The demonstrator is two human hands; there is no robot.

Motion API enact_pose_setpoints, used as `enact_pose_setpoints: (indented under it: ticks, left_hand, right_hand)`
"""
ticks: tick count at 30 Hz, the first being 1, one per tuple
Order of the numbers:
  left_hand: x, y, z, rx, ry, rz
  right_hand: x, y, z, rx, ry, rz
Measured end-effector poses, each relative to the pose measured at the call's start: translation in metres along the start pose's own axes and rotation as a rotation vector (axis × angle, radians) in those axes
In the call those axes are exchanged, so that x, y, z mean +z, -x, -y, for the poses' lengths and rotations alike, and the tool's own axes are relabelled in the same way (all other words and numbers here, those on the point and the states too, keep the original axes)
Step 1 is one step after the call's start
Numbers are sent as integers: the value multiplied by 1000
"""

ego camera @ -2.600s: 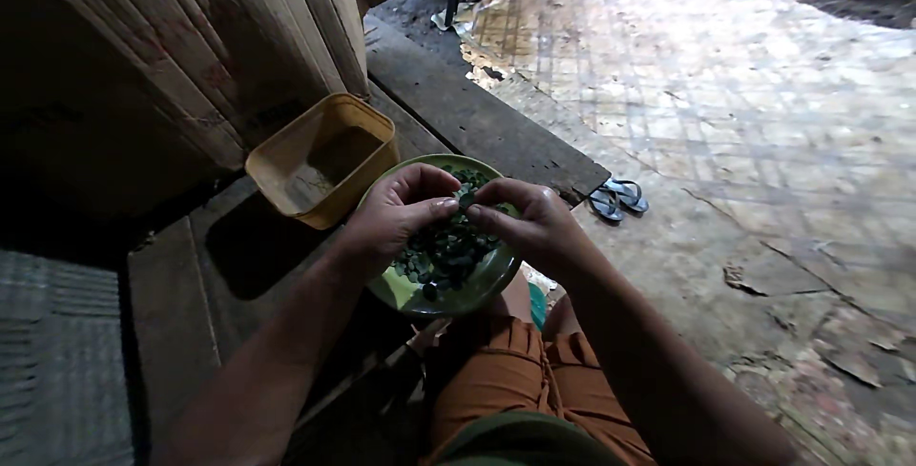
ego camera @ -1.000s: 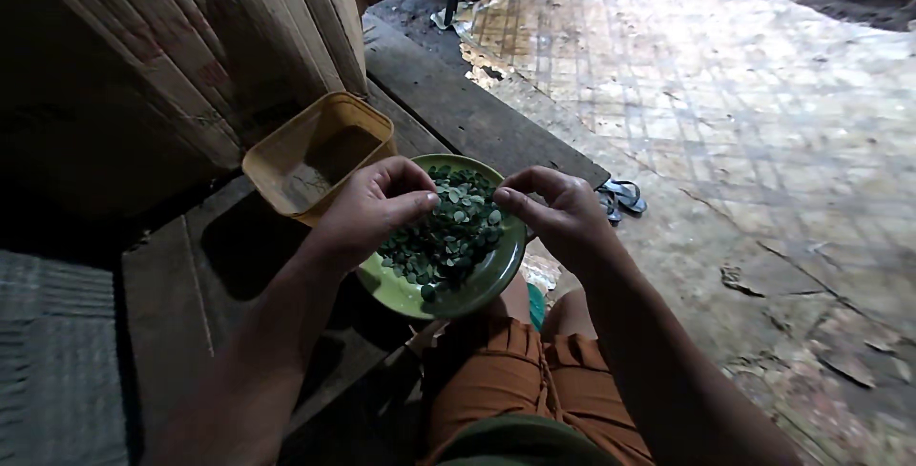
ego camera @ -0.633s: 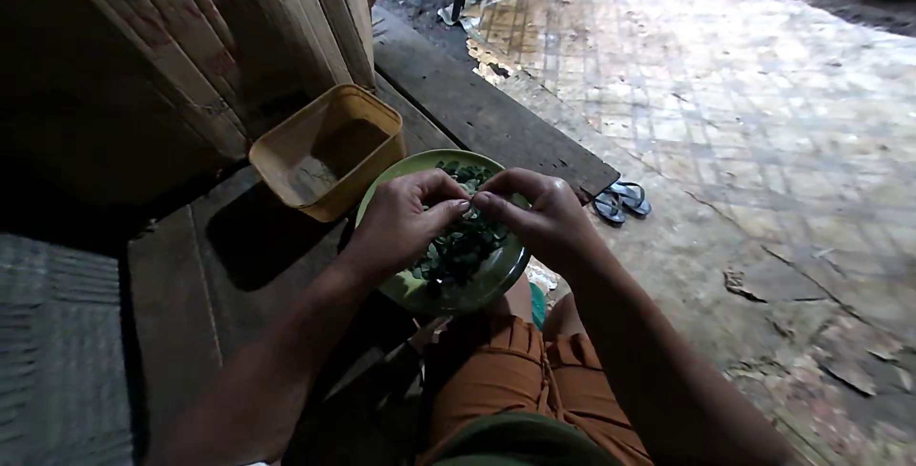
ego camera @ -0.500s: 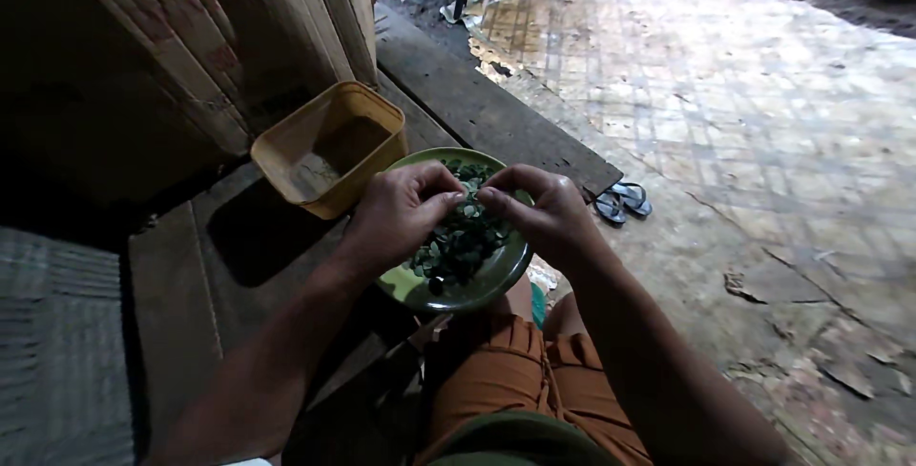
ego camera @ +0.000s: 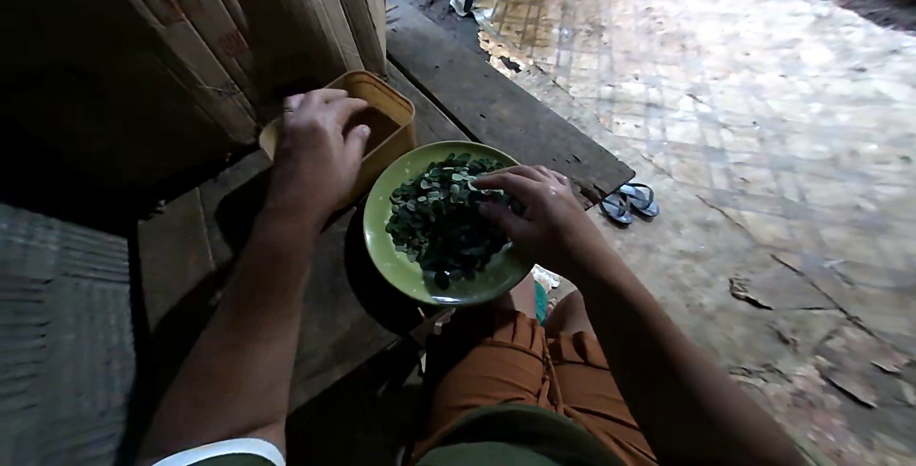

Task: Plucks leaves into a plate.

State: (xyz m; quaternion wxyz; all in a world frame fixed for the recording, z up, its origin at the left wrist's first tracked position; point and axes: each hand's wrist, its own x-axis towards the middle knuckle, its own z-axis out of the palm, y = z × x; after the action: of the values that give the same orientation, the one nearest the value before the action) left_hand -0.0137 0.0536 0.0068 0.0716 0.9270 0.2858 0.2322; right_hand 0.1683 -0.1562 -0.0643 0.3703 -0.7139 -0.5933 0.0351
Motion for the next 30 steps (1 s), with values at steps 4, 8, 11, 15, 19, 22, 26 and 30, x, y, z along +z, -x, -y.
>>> enact_pose_setpoints:
  ticks: [4,8,11,15,19,22,26,30]
  left_hand:
    - [-3,12,-27,149,216,274]
    - [16,16,-36,148,198,514]
    - [34,20,-41,95,176,632]
    - [46,28,-61,95,128,647]
    - [52,25,-67,135,74,626]
    - [50,20,-67,149,112,619]
    - [34,11,-69,205,139,546]
    - [0,3,-77,227,106,498]
  right_hand:
    - [-3,9,-11,44,-127,-98]
    - [-7,24,-32,183,-204,-263]
    - [-8,43,-49,220,-226,-377]
    - [-1,81,-68,209,-293,-491]
    - [9,126,-81,318,-249,-416]
    - [18,160,-97,449,-242,-351]
    - [25,189,-121,579,-232,-299]
    - [35,203,-135,581,-244,-291]
